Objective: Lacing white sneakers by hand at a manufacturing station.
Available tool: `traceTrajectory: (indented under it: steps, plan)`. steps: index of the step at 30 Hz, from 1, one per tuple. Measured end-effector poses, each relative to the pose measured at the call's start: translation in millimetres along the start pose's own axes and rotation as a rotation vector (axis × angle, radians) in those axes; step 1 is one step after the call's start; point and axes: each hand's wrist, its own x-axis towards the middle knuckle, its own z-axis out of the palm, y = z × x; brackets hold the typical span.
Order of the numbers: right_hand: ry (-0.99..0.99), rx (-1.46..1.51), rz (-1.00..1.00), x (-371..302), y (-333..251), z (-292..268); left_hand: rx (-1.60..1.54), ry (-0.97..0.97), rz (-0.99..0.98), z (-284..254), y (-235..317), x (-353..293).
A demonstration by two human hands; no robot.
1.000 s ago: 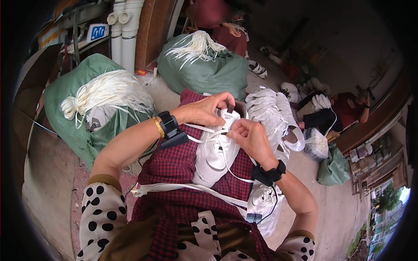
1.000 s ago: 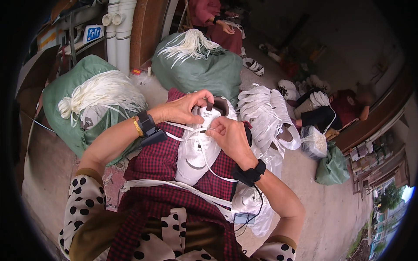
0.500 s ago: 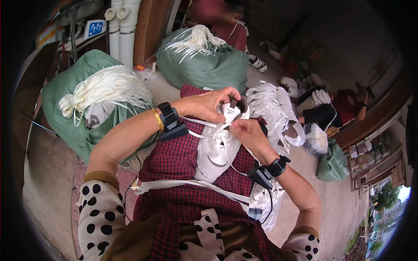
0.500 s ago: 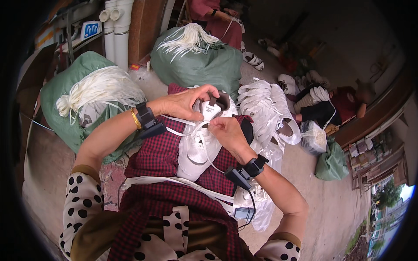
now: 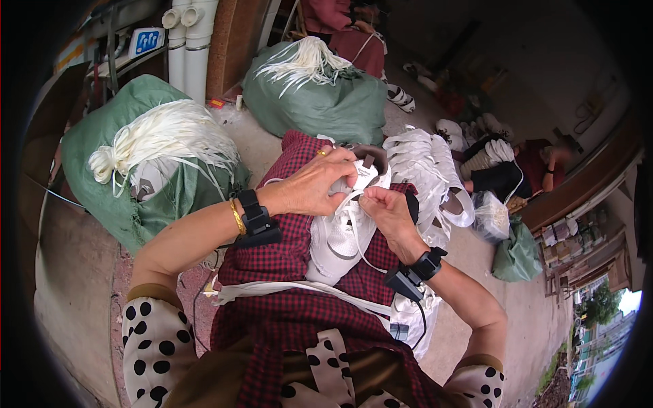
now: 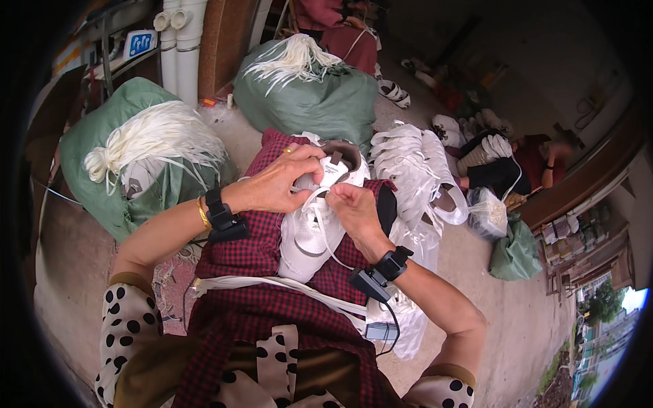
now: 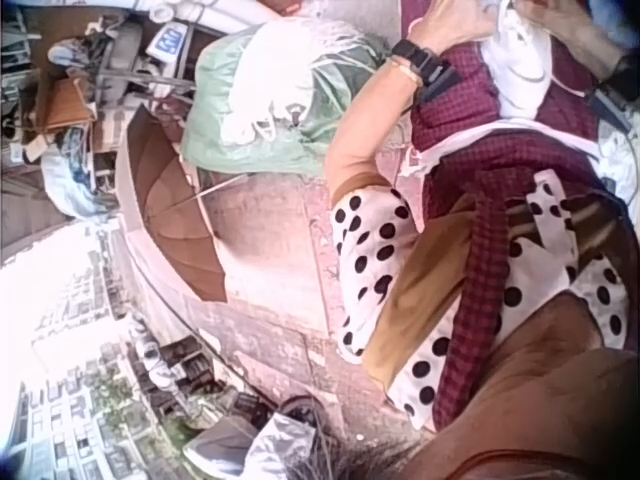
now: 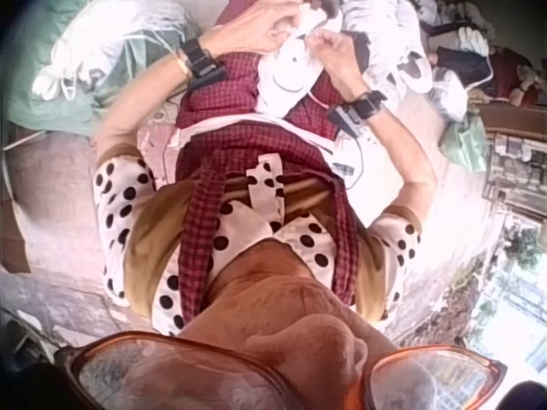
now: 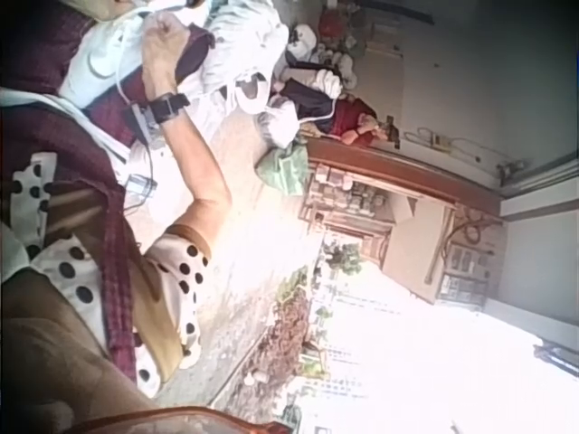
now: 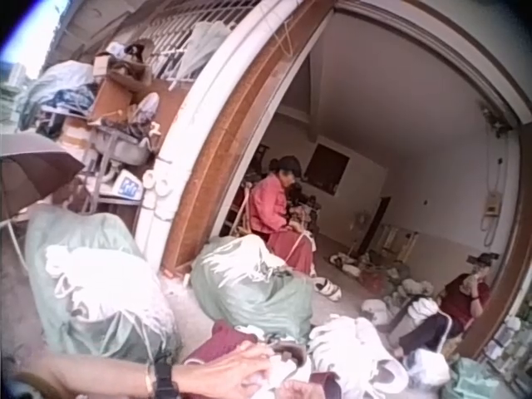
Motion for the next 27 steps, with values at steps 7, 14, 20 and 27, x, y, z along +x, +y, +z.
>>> traceTrajectory:
  steps: [7, 14, 20, 27]
  plan:
    - [0.021, -0.132, -0.021, 2, -1, -3, -0.063, 0.043, 0.021, 8, -4, 1]
    - [0.03, -0.378, -0.023, -1, -19, 3, -0.113, 0.035, 0.022, 6, -3, -3]
    - [0.05, -0.217, 0.007, 4, -11, 6, -0.053, 0.062, 0.036, 5, -2, -3]
    - [0.065, -0.395, -0.12, 0, -23, 4, -0.144, 0.001, -0.106, -1, -3, 1]
